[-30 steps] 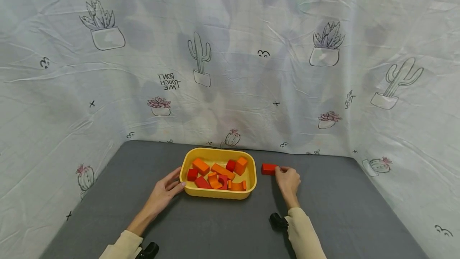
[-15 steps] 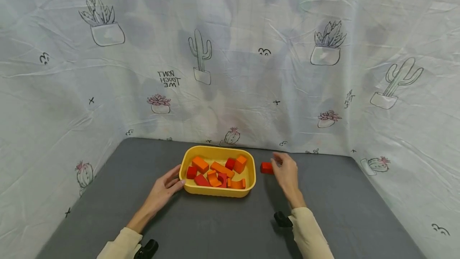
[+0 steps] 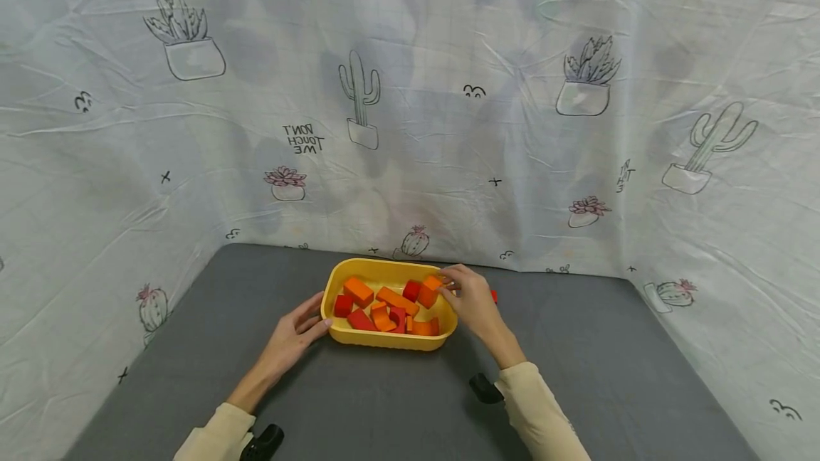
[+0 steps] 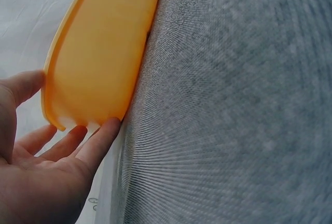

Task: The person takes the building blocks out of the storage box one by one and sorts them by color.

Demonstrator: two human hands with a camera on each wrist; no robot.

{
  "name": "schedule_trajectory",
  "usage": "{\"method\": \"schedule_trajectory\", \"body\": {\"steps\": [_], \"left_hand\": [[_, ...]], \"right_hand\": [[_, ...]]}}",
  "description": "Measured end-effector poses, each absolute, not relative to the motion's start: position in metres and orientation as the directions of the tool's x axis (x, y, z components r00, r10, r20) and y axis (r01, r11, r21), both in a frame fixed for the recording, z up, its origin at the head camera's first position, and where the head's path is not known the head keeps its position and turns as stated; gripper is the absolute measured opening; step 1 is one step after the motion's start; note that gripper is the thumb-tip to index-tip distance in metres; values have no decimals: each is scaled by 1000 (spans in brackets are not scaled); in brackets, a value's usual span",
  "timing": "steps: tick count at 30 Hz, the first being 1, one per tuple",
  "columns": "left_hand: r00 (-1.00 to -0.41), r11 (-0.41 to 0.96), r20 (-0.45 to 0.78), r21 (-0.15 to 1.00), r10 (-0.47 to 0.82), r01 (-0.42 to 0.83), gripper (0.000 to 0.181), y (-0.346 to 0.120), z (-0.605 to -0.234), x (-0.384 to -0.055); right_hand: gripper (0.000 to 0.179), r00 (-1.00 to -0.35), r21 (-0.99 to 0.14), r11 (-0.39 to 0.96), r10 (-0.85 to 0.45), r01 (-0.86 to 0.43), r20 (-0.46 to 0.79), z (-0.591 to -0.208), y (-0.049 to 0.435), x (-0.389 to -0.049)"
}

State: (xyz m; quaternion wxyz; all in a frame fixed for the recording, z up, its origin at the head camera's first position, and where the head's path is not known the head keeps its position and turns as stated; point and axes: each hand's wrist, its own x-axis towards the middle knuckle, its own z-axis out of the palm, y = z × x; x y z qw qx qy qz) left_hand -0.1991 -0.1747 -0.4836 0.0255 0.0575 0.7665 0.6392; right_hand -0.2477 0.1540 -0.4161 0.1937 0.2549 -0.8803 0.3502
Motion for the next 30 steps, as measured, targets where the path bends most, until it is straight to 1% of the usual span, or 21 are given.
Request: {"method": "schedule_trajectory", "body": {"steps": [5,8,12,15,21,26,30], "left_hand": [[-992,165,40,984,122,60,66,-175,-485,-200],[-992,164,47,984,115,66,65,-175,-486,-200],[-992,162,54,984,118,73,67,-173,-489,-200],[-991,167,60,983,122,80,68,-171,-489,-200],[-991,181,71,979,117,91,67,-171,-488,-200],[-992,194,75,977,101,93,65,-173,-487,-200],[-992,188,73,978,100,91,65,-175,-487,-200]], "right_hand": [[28,-797,-525,600,-461,-604,391,-420,128,-249],[27,-786,-507,607,-536,-612,307,-424,117,-252],[28,-754,-453,621,-621,-640,213,-429,108,-259],[33,-724,-428,615,-672,-663,156,-432,106,-266],[44,-695,-437,600,-714,-669,84,-441,108,-273],[53,-687,-459,587,-723,-668,76,-445,108,-275],[53,-685,-454,591,-726,-667,62,-444,107,-276]]}}
